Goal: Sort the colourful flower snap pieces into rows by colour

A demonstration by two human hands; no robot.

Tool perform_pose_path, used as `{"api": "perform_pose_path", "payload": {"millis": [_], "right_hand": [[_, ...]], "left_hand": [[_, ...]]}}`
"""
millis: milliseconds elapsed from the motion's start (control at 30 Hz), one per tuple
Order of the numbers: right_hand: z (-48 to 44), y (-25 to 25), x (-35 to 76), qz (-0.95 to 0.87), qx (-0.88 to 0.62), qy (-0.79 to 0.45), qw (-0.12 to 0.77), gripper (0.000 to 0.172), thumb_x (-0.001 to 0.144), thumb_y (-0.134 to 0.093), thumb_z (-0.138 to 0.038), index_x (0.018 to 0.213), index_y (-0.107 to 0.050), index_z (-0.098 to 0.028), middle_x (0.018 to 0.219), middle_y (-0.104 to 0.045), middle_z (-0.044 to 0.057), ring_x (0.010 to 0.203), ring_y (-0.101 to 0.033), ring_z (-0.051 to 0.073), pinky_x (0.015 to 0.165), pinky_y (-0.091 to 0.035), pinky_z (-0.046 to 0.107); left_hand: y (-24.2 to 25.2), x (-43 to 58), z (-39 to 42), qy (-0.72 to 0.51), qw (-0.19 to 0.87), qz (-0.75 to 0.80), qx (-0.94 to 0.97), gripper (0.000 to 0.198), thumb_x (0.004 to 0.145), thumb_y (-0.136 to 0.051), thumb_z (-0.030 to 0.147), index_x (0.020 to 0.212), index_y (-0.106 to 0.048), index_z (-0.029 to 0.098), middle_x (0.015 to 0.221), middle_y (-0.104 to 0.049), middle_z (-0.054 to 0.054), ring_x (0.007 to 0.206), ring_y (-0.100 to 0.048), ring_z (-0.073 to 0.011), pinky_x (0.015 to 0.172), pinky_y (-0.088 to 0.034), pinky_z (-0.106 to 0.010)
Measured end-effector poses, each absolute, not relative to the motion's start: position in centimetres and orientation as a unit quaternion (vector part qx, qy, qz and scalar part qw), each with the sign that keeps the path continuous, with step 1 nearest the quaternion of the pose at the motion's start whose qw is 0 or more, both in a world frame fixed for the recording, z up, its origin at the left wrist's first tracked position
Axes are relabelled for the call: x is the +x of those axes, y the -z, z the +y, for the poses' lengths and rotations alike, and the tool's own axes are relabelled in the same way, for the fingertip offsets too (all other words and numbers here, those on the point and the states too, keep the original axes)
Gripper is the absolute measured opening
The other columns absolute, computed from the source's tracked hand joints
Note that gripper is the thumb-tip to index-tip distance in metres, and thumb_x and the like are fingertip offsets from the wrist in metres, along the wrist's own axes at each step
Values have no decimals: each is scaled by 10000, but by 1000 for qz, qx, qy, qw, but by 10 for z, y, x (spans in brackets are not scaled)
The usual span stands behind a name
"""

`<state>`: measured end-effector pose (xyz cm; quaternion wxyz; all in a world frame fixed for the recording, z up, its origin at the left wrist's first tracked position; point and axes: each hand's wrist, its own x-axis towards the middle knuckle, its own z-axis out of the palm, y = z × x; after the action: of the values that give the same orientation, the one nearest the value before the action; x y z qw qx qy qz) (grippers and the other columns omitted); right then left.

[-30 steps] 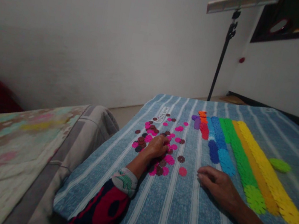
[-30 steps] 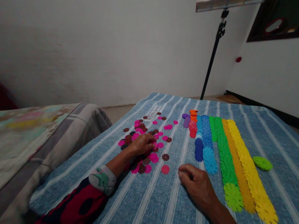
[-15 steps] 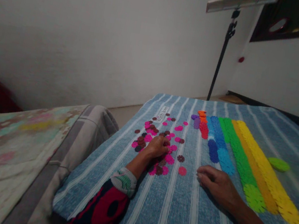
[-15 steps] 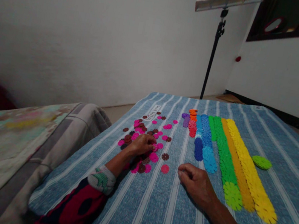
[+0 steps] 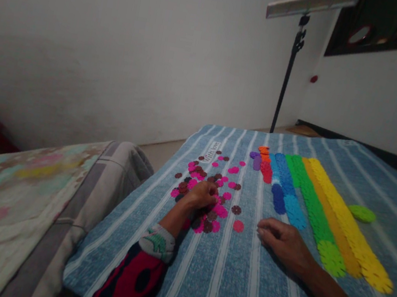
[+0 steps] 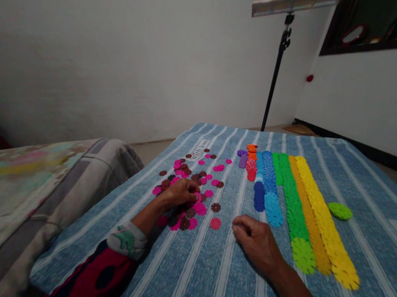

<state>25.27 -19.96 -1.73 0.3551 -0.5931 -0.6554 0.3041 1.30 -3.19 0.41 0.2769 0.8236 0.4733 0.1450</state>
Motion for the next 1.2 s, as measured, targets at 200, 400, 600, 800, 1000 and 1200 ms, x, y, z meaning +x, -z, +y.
{"api": "perform_pose_path", "payload": {"millis": [200, 400, 600, 800, 1000, 1200], "right_hand": [[-201, 13, 251, -658, -593, -300, 354, 231, 852, -487, -332, 845, -672, -195, 650, -582, -29, 608, -545, 152, 591, -416, 263], [-200, 13, 252, -657, -597, -299, 350, 231, 843, -490, -331, 848, -677, -195, 667, -604, -22, 626, -566, 159, 607, -425, 268], [-200, 14, 251, -653, -594, -308, 355, 243, 839, -488, -342, 848, -672, -183, 667, -589, -17, 627, -554, 161, 610, -422, 272], [-200, 11, 250, -648, -592, -312, 364, 226, 829, -495, -336, 828, -664, -186, 645, -561, -27, 612, -541, 153, 596, -411, 262], [-199, 12, 250, -648, -588, -313, 370, 211, 825, -496, -324, 812, -656, -187, 607, -518, -42, 583, -514, 141, 572, -386, 252], [-198, 10, 249, -649, -586, -307, 376, 210, 825, -492, -307, 820, -657, -177, 600, -512, -45, 575, -507, 132, 568, -374, 248]], "left_hand": [[-5, 6, -31, -119, 302, 470, 821, 88, 625, -600, 103, 679, -658, 142, 580, -575, 39, 553, -528, -110, 500, -357, -208], [-7, 5, -32, -119, 310, 466, 820, 91, 628, -597, 105, 689, -654, 141, 573, -578, 36, 544, -528, -111, 505, -367, -209], [-11, 6, -36, -122, 303, 465, 823, 63, 629, -590, 102, 664, -628, 138, 581, -564, 35, 556, -516, -108, 526, -363, -210], [-20, 3, -43, -126, 292, 448, 836, 36, 664, -586, 118, 653, -612, 141, 574, -543, 40, 552, -491, -98, 525, -336, -200], [-25, 15, -41, -140, 249, 445, 849, 110, 708, -562, 105, 691, -667, 137, 601, -547, 32, 570, -488, -92, 551, -345, -203], [-27, 39, -31, -138, 237, 446, 852, 177, 732, -548, 114, 766, -720, 139, 677, -642, 8, 660, -570, -124, 608, -411, -207]]}}
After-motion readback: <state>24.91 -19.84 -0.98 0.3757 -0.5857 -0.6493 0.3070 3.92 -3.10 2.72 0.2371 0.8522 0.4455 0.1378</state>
